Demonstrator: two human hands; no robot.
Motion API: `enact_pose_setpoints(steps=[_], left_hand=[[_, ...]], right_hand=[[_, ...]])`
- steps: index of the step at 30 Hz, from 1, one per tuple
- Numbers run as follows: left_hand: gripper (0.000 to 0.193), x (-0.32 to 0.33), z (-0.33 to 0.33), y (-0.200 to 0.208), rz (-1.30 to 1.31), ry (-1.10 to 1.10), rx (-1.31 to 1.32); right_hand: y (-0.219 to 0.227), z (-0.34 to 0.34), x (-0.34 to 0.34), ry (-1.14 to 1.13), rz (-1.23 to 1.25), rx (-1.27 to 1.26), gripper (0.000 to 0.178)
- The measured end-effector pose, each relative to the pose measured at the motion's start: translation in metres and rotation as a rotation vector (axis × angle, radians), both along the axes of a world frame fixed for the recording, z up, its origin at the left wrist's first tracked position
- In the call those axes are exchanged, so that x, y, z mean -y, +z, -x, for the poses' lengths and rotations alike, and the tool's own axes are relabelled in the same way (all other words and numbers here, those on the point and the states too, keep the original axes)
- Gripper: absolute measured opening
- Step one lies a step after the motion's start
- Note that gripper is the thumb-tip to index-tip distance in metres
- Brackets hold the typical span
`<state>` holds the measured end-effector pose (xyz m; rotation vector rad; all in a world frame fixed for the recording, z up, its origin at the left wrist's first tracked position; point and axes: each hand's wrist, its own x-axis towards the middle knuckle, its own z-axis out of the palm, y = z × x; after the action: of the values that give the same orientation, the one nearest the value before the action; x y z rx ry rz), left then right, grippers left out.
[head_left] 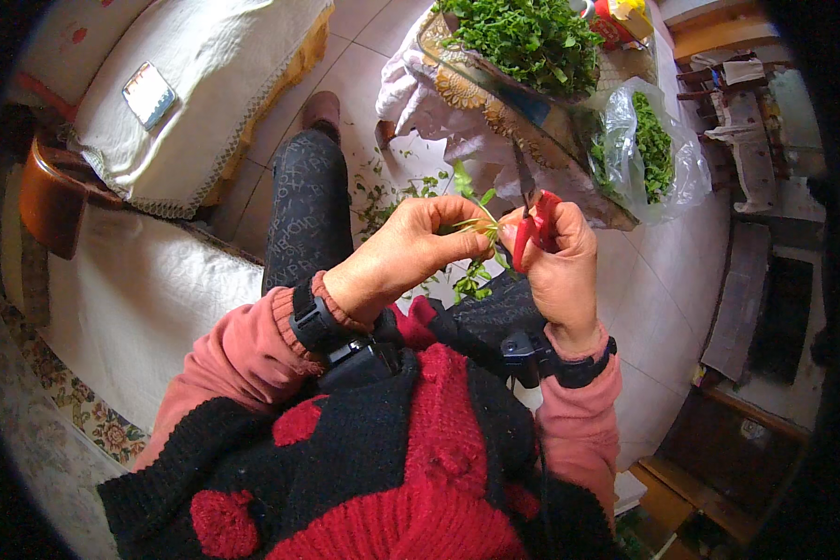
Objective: The person sits on the floor and uses red-handled scissors to trim green leafy herbs. They hold the stems in one hand and cut the leaves into a plastic bag on the table, repeating the process with multiple stems.
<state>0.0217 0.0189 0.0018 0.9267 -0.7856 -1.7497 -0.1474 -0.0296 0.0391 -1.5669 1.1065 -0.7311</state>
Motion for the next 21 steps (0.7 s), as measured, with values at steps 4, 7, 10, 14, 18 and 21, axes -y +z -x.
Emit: enact_pose_setpoints(steps=[4,7,10,14,18,21], left_hand=[[0.021,0.001,-0.002,0.001,-0.026,-0.019,-0.058],[0.021,0.002,-0.003,0.001,-0.026,-0.022,-0.077],[0.02,0.002,-0.002,-0.001,0.004,-0.027,-0.021],[0.02,0.002,-0.002,-0.004,0.007,-0.021,-0.052],[0.023,0.004,-0.009,-0.007,-0.004,0.088,-0.123],[0.025,0.006,-0.015,-0.01,-0.029,0.103,-0.114]], right_hand=[[0.005,0.004,0.006,-0.023,-0.078,0.035,0.019],[0.009,0.005,0.005,-0.009,-0.075,0.012,0.026],[0.004,0.001,-0.001,0.001,-0.082,0.036,0.024],[0.0,0.002,0.005,-0.001,-0.027,-0.014,0.018],[0.016,0.02,0.021,-0.085,-0.202,0.39,0.026],[0.028,0.035,0.027,-0.184,-0.45,0.726,0.028]])
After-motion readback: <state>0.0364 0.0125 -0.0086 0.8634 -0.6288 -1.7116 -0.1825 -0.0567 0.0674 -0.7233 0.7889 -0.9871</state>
